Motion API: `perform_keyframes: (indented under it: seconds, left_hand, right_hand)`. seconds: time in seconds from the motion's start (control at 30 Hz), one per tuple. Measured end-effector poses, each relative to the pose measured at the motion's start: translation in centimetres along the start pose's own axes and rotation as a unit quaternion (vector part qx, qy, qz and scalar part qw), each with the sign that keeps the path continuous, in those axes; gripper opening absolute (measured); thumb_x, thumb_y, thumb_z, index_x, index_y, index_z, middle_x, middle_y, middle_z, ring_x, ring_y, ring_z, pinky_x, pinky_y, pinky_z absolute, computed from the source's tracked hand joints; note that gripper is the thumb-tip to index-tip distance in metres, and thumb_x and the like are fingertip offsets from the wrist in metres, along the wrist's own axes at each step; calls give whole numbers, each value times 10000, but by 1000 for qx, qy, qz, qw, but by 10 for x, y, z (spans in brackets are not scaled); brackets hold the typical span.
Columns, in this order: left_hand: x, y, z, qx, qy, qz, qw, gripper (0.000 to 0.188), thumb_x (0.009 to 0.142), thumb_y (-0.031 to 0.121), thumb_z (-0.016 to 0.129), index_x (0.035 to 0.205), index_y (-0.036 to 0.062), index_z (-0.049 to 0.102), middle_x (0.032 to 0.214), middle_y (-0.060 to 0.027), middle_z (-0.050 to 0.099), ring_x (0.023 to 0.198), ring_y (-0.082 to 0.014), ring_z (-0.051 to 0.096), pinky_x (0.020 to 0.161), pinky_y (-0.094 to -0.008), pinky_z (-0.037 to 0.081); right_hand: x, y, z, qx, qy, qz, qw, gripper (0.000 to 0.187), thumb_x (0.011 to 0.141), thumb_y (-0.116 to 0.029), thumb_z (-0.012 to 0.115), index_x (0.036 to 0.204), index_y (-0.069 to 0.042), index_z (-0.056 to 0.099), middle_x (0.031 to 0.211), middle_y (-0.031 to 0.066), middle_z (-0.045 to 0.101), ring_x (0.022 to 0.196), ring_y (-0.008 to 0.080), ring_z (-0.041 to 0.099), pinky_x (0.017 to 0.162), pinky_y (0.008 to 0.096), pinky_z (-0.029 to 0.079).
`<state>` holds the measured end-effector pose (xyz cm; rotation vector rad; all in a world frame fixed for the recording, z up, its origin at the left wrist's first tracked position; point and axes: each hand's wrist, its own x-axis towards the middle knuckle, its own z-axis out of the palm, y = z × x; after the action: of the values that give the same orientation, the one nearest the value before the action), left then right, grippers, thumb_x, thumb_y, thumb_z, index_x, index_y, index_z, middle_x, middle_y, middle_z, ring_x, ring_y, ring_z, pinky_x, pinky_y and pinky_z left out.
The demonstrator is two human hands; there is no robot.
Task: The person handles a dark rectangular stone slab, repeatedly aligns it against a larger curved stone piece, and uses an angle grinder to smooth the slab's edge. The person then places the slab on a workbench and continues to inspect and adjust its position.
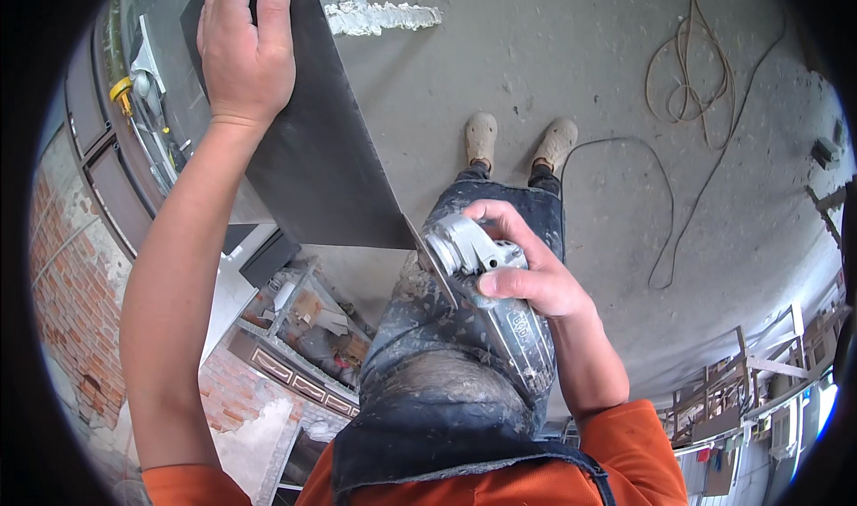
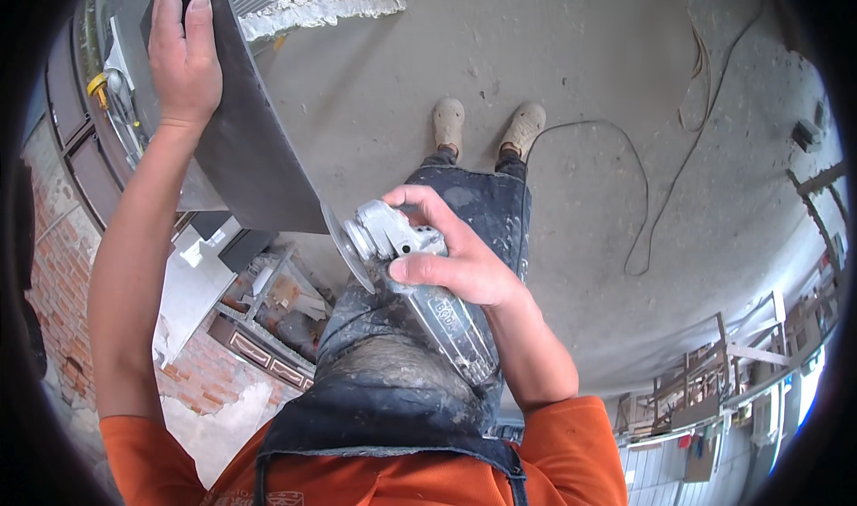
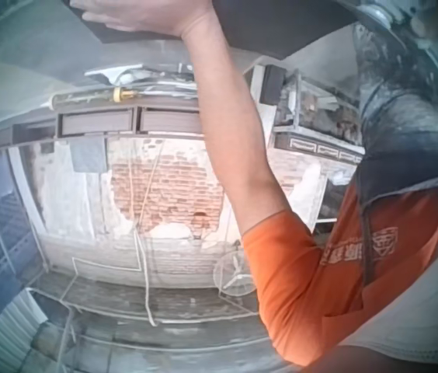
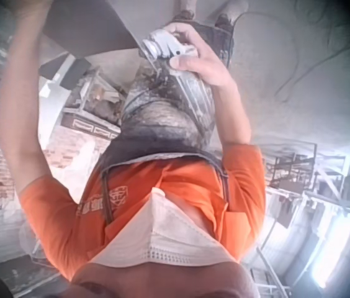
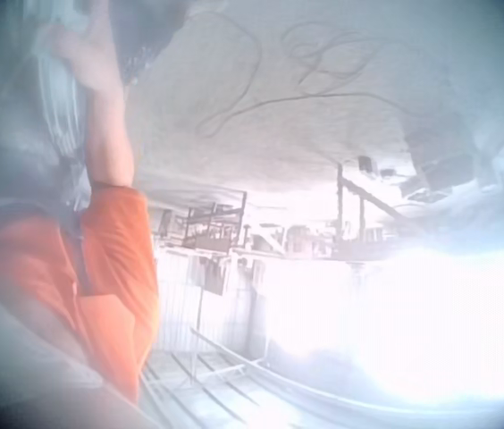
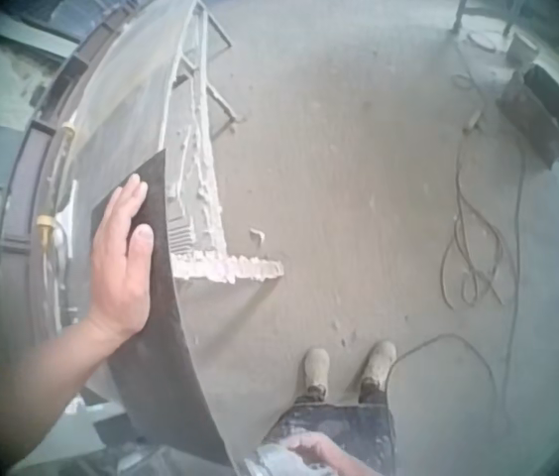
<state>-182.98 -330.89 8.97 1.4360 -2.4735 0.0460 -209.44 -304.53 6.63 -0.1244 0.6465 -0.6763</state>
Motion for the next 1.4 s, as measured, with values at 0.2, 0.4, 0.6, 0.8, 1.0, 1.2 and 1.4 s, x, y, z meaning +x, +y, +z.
perform_keyframes:
  seconds: [0.2, 0.4, 0.6, 0.8, 1.0, 1.2, 1.4]
  left_hand:
    - [4, 3, -8, -12, -42, -9, 999, 547, 1088, 287, 504, 1530, -35, 472, 1619, -244, 446, 1532, -414, 374, 1278, -496, 265]
    - [5, -13, 14, -23, -6, 19, 1000, 578, 1088, 391, 510, 1565, 66, 476, 1652, -151, 448, 1543, -401, 359, 1254, -563, 231]
    - [70, -26, 24, -2, -50, -76, 996, 750, 1093, 592, 391, 1645, 86, 347, 1739, -147, 287, 1621, -364, 204, 1287, -596, 143]
    - [15, 64, 24, 63, -40, 81, 994, 797, 1060, 646, 401, 1614, 74, 410, 1717, -160, 331, 1592, -388, 277, 1255, -666, 188]
    - [-211, 211, -58, -206, -283, 193, 917, 660, 1004, 551, 582, 1494, 110, 587, 1641, -164, 461, 1559, -377, 361, 1235, -664, 263]
    - [-354, 226, -56, -405, -319, -384, 766, 558, 1058, 393, 623, 1481, 31, 583, 1529, -167, 589, 1422, -301, 554, 1198, -457, 422]
    - [-288, 176, -89, -744, 167, -602, 238, 859, 1083, 390, 568, 1680, -18, 106, 1731, -224, 246, 1526, -443, 382, 1229, -568, 367]
  right_hand:
    - [14, 45, -1, 45, 40, 71, 996, 681, 858, -196, 805, 1457, -87, 498, 1259, 80, 609, 1159, 172, 573, 1022, 323, 459]
    - [19, 80, -39, 84, 232, 107, 963, 594, 913, -313, 730, 1435, -99, 545, 1223, 117, 630, 1038, 238, 656, 812, 381, 596]
    - [-93, 57, -78, 93, 373, 37, 922, 588, 950, -359, 661, 1458, -94, 529, 1082, 136, 666, 786, 262, 689, 653, 402, 608]
    - [-171, 59, -109, 126, 475, 28, 870, 516, 934, -465, 653, 1155, 0, 679, 886, 144, 720, 653, 288, 707, 586, 386, 599]
    - [-178, 39, -96, 145, 444, 28, 884, 546, 935, -486, 631, 1154, 12, 674, 916, 152, 727, 668, 290, 712, 567, 396, 597]
    - [-162, -11, -58, 103, 366, -45, 924, 550, 957, -456, 622, 1242, 15, 620, 958, 163, 709, 718, 285, 701, 615, 394, 609]
    - [-164, -64, -35, 51, 265, 2, 963, 514, 928, -317, 713, 1294, 12, 563, 1039, 177, 699, 832, 302, 712, 701, 427, 633]
